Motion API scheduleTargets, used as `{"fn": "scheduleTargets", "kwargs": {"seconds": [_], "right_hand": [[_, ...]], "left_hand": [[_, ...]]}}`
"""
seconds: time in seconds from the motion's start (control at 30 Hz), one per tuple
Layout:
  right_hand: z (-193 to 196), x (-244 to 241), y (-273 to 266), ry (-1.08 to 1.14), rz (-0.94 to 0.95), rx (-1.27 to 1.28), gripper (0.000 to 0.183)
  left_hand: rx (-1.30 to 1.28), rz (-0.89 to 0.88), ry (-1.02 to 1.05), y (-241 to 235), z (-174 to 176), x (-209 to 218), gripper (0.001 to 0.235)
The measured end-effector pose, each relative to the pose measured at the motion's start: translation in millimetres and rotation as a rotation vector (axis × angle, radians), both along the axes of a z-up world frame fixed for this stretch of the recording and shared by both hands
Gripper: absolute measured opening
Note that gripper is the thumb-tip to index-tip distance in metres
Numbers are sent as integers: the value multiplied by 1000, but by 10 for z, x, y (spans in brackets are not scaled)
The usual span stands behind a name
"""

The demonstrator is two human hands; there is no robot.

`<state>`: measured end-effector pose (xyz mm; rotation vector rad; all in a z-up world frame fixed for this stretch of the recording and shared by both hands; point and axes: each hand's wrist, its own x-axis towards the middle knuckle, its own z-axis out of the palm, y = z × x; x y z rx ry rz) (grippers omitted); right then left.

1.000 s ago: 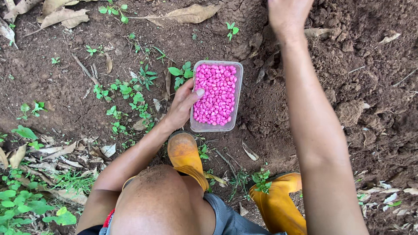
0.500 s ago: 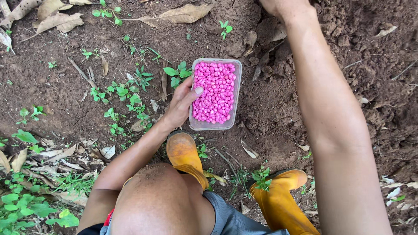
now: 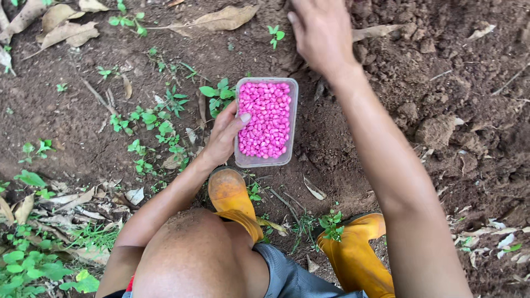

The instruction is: The person plants seeds from a plastic container into a trench in the soil and then covers them with soil by hand.

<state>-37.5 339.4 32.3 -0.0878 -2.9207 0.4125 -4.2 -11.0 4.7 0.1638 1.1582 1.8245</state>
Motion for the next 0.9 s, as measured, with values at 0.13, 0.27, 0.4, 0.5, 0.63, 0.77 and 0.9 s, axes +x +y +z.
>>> {"fn": "scheduleTargets", "kwargs": {"seconds": [0.13,0.27,0.4,0.5,0.63,0.77,0.9], "right_hand": [[213,221,-41,-2,-28,51,39],[273,742,185,-209,-173,-29,78],[255,992,346,-203,-49,47,89],[62,999,508,-30,38,49,89],[92,794,628,32,-14,-226,63],[184,650,622,48,-151,-432,33],[-51,654,732,211,-100,-312,8]], "left_hand": [[-4,-17,7,36,16,-10,64],[-6,-41,37,10,63,-26,63],[9,-23,8,38,28,8,61],[-7,-35,12,55,55,37,62],[9,-17,-1,79,32,36,60],[6,-44,-1,65,46,59,62],[-19,-32,0,120,127,43,61]]}}
